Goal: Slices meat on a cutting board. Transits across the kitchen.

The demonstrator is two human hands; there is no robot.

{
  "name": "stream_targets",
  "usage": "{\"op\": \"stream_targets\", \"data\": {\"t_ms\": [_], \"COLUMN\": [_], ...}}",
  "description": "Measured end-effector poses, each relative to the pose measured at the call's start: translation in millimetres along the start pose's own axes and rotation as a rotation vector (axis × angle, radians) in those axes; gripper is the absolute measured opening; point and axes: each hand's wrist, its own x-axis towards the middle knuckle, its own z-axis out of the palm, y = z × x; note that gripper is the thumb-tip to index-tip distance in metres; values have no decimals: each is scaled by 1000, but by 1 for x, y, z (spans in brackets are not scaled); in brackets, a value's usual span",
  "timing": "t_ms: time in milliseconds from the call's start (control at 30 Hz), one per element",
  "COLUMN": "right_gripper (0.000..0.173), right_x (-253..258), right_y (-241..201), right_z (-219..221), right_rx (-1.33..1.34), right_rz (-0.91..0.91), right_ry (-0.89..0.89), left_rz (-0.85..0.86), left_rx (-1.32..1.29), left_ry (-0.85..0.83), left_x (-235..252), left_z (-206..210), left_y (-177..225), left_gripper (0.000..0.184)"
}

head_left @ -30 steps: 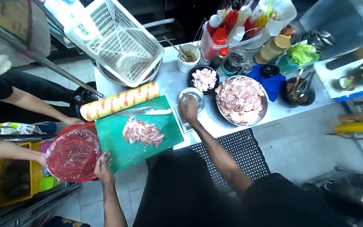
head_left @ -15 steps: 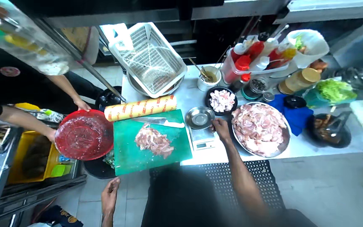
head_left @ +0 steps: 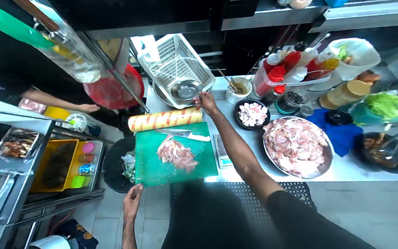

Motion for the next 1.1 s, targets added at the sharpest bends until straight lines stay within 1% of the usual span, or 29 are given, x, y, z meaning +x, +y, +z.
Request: {"op": "stream_targets", "data": {"t_ms": [67, 133, 233, 300, 400, 467, 500, 533, 567, 600, 667, 700, 733, 800, 900, 967, 1033, 1100], "right_gripper": [42, 41, 38, 37, 40, 40, 39, 39, 38, 36, 34, 33, 32, 33, 36, 37, 38, 40], "right_x": [0, -16, -58, -91, -147, -200, -222, -241, -259, -276, -310, -327, -341, -366, -392, -407, -425, -447], "right_y": [1, 3, 17, 29, 54, 69, 81, 93, 107, 120, 148, 163, 177, 204, 246, 276, 300, 311], "right_z": [5, -2, -42, -81, -140, -168, -181, -192, -201, -207, -208, -206, -202, -194, -188, -190, -194, -193], "right_rx": [-42, -92, -160, -207, -273, -289, -286, -272, -257, -231, -187, -176, -176, -201, -294, -372, -411, -434], "right_rz": [2, -1, 12, 11, 51, 116, 142, 165, 191, 213, 254, 273, 284, 353, 486, 595, 720, 853], "right_ry": [-18, -42, -86, -59, 110, 229, 282, 334, 379, 421, 501, 546, 583, 591, 516, 411, 306, 248], "left_rz": [9, -39, -202, -378, -698, -1027, -1141, -1203, -1216, -1197, -1135, -1132, -1108, -996, -849, -775, -730, -713], "left_rx": [2, -35, -89, -109, -95, -38, -4, 33, 58, 77, 58, 35, 31, 32, -11, 3, 27, 46], "left_ry": [4, 36, 74, 90, 76, -38, -100, -169, -238, -285, -278, -255, -239, -202, -221, -247, -273, -286], "left_x": [-2, -13, -50, -84, -143, -172, -185, -196, -206, -212, -208, -193, -172, -132, -74, -39, -9, 15], "left_z": [-6, -12, -18, -17, -16, -19, -20, -20, -22, -23, -22, -17, -13, -6, -2, -1, 0, 2], "left_y": [-2, -11, -42, -64, -90, -87, -91, -92, -96, -111, -146, -144, -128, -117, -115, -111, -109, -110], "left_gripper": [28, 28, 29, 31, 34, 39, 41, 43, 45, 45, 46, 46, 45, 41, 38, 35, 34, 32]}}
